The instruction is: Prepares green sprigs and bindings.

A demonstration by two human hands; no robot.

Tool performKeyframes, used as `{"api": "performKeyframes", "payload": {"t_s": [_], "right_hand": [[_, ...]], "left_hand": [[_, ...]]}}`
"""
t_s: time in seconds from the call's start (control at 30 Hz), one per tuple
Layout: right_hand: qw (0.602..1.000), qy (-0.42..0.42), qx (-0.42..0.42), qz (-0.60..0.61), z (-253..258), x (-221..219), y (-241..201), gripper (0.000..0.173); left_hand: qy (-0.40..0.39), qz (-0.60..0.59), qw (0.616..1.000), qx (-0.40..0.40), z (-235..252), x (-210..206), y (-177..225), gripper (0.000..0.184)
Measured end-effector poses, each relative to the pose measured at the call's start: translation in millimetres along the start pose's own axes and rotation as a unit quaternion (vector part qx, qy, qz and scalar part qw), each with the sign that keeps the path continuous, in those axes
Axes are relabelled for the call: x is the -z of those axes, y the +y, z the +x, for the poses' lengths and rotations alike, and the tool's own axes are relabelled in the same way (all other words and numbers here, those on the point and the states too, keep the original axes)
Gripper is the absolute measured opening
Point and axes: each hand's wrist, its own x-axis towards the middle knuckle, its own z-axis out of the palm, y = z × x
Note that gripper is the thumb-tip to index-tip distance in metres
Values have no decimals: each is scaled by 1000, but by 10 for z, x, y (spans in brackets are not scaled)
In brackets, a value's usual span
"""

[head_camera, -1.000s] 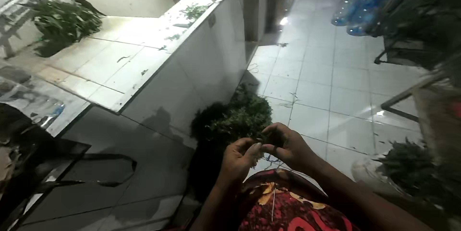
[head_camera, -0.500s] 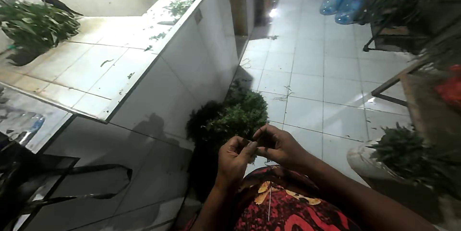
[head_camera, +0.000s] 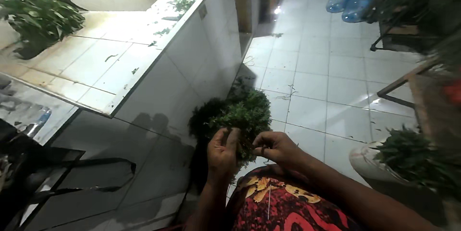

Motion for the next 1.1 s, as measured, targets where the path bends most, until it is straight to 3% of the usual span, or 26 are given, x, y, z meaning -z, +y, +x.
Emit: {"api": "performKeyframes", "payload": {"t_s": [0.13,0.27,0.37,0.47,0.6,0.83,1.1], "right_hand": [[993,59,-31,97,62,55,-107,12],[974,102,-46,198,78,107,-115,15],[963,119,-48,238,45,95,-122,14],[956,131,-43,257,10,77,-97,14],[956,142,-33,254,-27,80,-103,16],[960,178,-34,212,-79,142,-18,18],[966,170,-24,194,-80,161,-51,17]], "left_hand": [[-97,-10,995,29,-39,29,-96,41],[-185,37,981,51,-161,-117,-351,28],[-167,60,984,30,-205,-199,-446,15],[-159,53,986,24,-201,-238,-462,32],[-142,55,988,-15,-214,-287,-543,11],[-166,64,984,-8,-265,-306,-486,22],[-162,37,986,6,-286,-317,-453,11]]}}
